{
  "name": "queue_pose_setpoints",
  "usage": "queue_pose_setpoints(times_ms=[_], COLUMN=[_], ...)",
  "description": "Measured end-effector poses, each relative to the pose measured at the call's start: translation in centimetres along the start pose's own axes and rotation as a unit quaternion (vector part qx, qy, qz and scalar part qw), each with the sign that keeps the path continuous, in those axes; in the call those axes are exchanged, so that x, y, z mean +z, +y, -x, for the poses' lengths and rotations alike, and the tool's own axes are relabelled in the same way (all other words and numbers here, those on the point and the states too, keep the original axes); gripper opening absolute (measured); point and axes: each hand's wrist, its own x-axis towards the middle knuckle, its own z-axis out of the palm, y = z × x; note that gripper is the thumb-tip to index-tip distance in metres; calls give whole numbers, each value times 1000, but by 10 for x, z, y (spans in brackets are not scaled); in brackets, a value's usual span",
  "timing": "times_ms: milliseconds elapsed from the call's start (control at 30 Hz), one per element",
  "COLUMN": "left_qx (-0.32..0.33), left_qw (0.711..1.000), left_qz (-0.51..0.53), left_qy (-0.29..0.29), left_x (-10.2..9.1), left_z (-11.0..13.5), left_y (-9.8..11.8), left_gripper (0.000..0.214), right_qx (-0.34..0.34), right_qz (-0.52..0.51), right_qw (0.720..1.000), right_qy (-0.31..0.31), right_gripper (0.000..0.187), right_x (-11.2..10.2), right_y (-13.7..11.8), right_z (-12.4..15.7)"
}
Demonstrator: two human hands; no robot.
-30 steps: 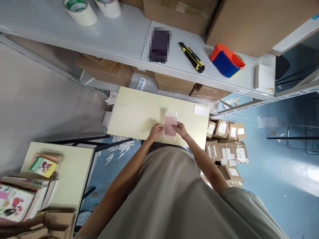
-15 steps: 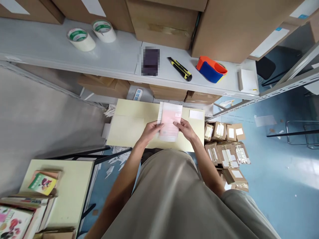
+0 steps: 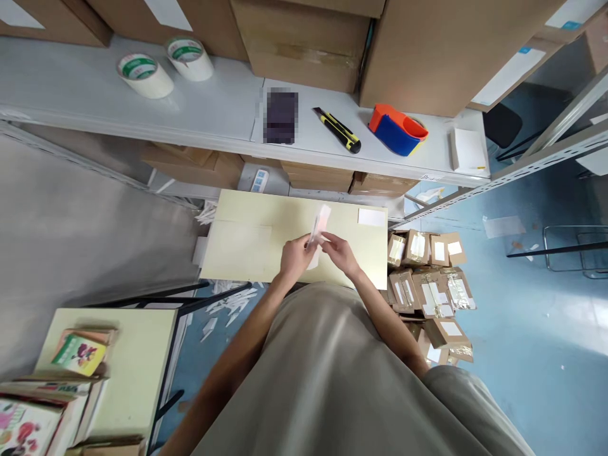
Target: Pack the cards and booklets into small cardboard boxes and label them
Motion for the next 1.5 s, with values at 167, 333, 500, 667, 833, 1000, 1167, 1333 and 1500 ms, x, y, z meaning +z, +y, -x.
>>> queue_pose_setpoints(times_ms=[167, 333, 500, 667, 833, 1000, 1167, 1333, 1500], left_qx=[24, 53, -26, -108, -122, -130, -92, 7, 28], left_qw=[995, 992, 972, 926, 884, 886, 933, 972, 978], left_qz=[-74, 79, 233, 362, 450, 445, 343, 231, 205], left_qy=[-61, -87, 6, 28, -30, -10, 48, 40, 37], left_x=[14, 20, 12, -17, -38, -38, -26, -5, 10], left_z=[11, 15, 6, 5, 16, 18, 16, 25, 36], left_y=[15, -3, -36, -42, -22, -19, -32, -26, -14], left_gripper=[41, 56, 58, 83, 72, 69, 72, 58, 47], right_qx=[-31, -29, 34, 65, 83, 75, 59, 37, 5], right_qz=[10, 22, -132, -258, -292, -300, -231, -150, -89], right_qw=[999, 997, 991, 961, 949, 947, 969, 988, 996], right_qy=[13, 61, 4, -75, -82, -81, -67, -23, 0], right_gripper=[63, 73, 73, 62, 57, 59, 62, 65, 65], right_x=[13, 2, -14, -25, -24, -22, -16, 0, 14], right_y=[4, 17, 16, 7, 6, 1, -11, -15, -14], right_z=[6, 2, 1, 4, 4, 5, 12, 18, 22])
